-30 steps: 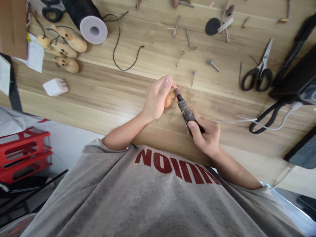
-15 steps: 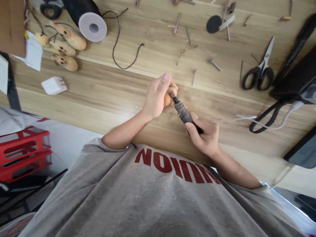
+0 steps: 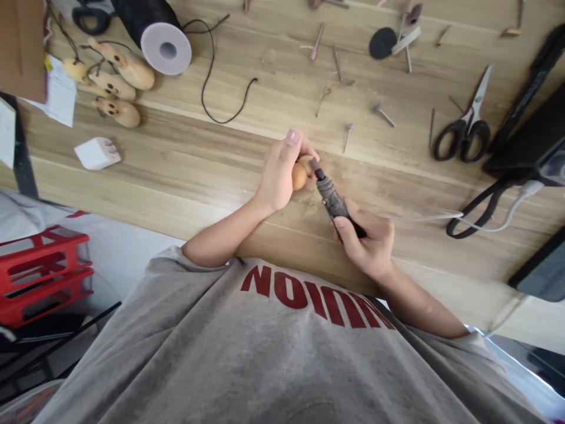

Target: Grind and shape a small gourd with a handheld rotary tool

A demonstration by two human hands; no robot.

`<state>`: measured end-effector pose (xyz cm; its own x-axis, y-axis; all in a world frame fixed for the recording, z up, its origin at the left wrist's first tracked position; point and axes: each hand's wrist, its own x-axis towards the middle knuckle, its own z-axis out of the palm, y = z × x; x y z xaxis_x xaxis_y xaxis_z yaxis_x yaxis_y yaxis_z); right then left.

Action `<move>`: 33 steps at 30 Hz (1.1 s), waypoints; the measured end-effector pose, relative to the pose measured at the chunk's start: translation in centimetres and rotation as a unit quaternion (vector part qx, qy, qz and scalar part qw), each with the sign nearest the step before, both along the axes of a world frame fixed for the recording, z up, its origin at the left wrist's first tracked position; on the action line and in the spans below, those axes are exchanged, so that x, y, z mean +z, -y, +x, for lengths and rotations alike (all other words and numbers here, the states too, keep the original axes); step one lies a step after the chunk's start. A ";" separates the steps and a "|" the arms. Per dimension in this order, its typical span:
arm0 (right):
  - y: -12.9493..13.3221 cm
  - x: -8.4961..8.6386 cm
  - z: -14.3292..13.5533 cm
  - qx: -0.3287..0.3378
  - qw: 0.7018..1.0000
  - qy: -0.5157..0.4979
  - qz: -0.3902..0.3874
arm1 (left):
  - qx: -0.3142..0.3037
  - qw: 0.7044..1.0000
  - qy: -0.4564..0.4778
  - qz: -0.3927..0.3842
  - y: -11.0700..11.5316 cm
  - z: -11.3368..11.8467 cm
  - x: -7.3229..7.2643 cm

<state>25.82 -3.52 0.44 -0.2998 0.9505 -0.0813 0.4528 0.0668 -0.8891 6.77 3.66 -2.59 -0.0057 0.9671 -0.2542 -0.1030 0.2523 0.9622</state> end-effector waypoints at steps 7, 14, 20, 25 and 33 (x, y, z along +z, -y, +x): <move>0.0 -0.1 0.1 0.002 1.000 -0.001 0.013 | 0.002 0.999 0.035 0.027 0.1 0.1 0.4; 0.0 0.0 0.1 0.004 1.000 0.010 0.010 | 0.003 0.998 0.066 0.004 0.2 0.4 1.0; 0.1 -0.1 0.2 0.013 1.000 0.005 0.023 | -0.016 0.996 0.087 0.000 0.3 0.4 1.5; 0.2 -0.2 0.1 0.023 0.999 0.005 0.031 | 0.006 0.996 0.082 -0.028 0.3 0.7 1.9; 0.2 -0.2 0.0 0.022 0.999 0.002 0.044 | 0.009 0.996 0.084 -0.035 0.3 0.7 2.3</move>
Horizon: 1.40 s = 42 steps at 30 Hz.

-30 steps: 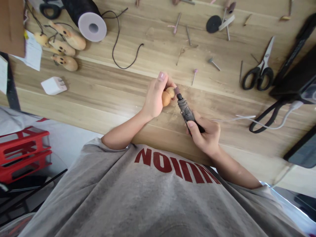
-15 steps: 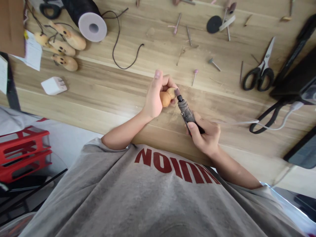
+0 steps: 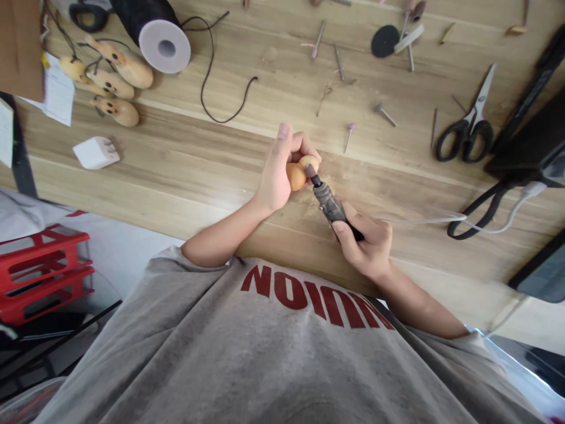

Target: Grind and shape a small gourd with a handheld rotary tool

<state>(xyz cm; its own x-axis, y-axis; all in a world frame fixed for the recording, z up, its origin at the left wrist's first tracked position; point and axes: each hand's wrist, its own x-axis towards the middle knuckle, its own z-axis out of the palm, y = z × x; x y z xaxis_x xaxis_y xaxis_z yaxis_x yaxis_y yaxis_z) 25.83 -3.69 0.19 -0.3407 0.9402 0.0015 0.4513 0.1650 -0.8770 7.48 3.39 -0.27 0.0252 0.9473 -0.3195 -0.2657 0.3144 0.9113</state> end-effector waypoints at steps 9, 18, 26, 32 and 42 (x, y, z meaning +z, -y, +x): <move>0.0 0.0 0.1 0.000 1.000 0.007 -0.007 | 0.003 1.000 0.015 0.004 0.0 0.0 -0.3; 0.0 0.1 0.0 -0.003 1.000 0.009 -0.011 | 0.002 0.999 0.036 0.010 -0.1 -0.2 -0.5; 0.0 0.2 0.0 0.001 1.000 0.009 -0.015 | 0.006 1.000 0.015 0.002 -0.2 -0.1 -0.4; -0.2 0.1 0.1 -0.039 0.999 0.003 -0.005 | -0.044 0.997 0.031 -0.053 -0.8 -0.8 0.7; -0.5 -0.1 0.7 0.025 1.000 0.004 -0.015 | -0.239 0.949 -0.078 -0.189 -2.3 -3.5 1.9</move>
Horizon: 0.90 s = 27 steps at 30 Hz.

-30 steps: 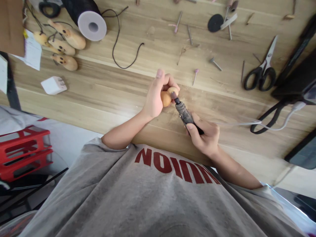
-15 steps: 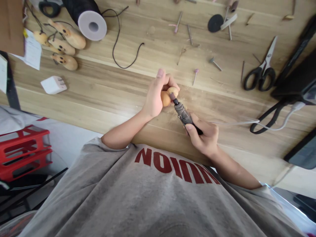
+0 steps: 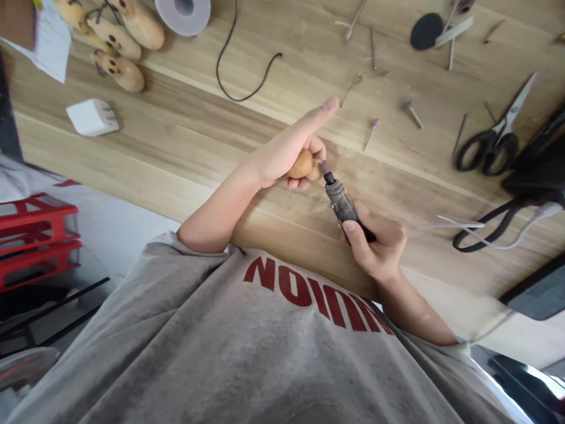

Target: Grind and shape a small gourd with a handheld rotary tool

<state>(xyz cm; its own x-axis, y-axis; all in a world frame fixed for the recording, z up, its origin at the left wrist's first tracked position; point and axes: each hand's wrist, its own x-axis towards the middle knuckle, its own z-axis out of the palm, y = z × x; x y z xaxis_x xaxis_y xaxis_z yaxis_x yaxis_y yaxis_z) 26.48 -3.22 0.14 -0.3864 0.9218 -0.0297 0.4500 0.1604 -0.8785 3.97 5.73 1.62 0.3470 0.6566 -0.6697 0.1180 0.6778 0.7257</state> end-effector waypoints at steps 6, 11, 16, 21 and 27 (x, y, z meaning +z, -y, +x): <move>-0.1 0.1 0.0 0.019 1.000 -0.004 0.008 | -0.031 1.000 0.002 -0.004 -0.1 -0.2 -0.2; 0.0 0.1 0.0 0.030 0.999 0.013 0.011 | -0.039 0.999 -0.020 0.014 -0.1 -0.3 -0.1; 0.0 0.1 0.1 0.034 0.999 0.016 0.013 | -0.047 0.998 -0.044 0.020 -0.1 -0.4 0.0; 0.1 0.1 0.1 0.040 0.999 0.025 0.009 | -0.067 0.997 -0.041 -0.002 -0.3 -0.9 -0.4; 0.2 0.1 0.1 0.046 0.999 0.022 0.014 | -0.047 0.998 -0.026 -0.010 -0.2 -1.0 0.1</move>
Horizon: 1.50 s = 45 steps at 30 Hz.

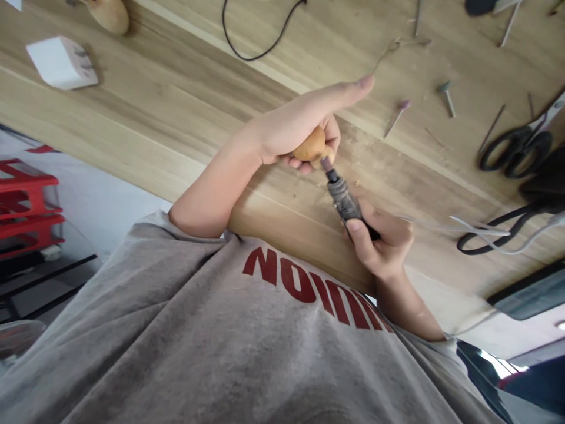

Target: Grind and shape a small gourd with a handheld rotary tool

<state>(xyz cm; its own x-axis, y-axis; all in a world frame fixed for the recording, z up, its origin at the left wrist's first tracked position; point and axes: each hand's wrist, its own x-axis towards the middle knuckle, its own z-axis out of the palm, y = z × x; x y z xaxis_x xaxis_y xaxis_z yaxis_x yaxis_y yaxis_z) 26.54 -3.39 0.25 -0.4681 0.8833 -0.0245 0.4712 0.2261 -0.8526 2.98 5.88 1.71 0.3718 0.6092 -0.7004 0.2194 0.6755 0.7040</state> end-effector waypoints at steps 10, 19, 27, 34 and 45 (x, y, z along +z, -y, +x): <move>0.1 -0.2 0.1 -0.008 1.000 -0.006 -0.006 | -0.064 0.997 -0.008 0.046 -0.3 0.0 -0.5; -0.1 0.1 -0.2 -0.003 1.000 -0.003 -0.001 | -0.025 1.000 0.000 0.012 -0.2 -0.1 -0.3; 0.0 -0.1 -0.1 -0.009 1.000 0.000 -0.005 | -0.075 0.997 0.013 0.028 -0.4 0.0 0.0; -0.1 0.1 -0.1 0.011 1.000 -0.015 -0.002 | -0.100 0.994 0.050 -0.010 -1.1 -0.3 0.9; 0.0 -0.1 0.1 0.010 1.000 -0.021 -0.001 | -0.069 0.995 0.070 -0.025 -0.9 -0.2 1.0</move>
<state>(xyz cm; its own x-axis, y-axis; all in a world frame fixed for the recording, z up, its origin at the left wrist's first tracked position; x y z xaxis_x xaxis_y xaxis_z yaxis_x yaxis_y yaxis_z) 26.59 -3.43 0.12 -0.4862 0.8738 -0.0069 0.4308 0.2328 -0.8719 2.75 6.83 2.66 0.5453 0.5111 -0.6644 0.2158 0.6803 0.7004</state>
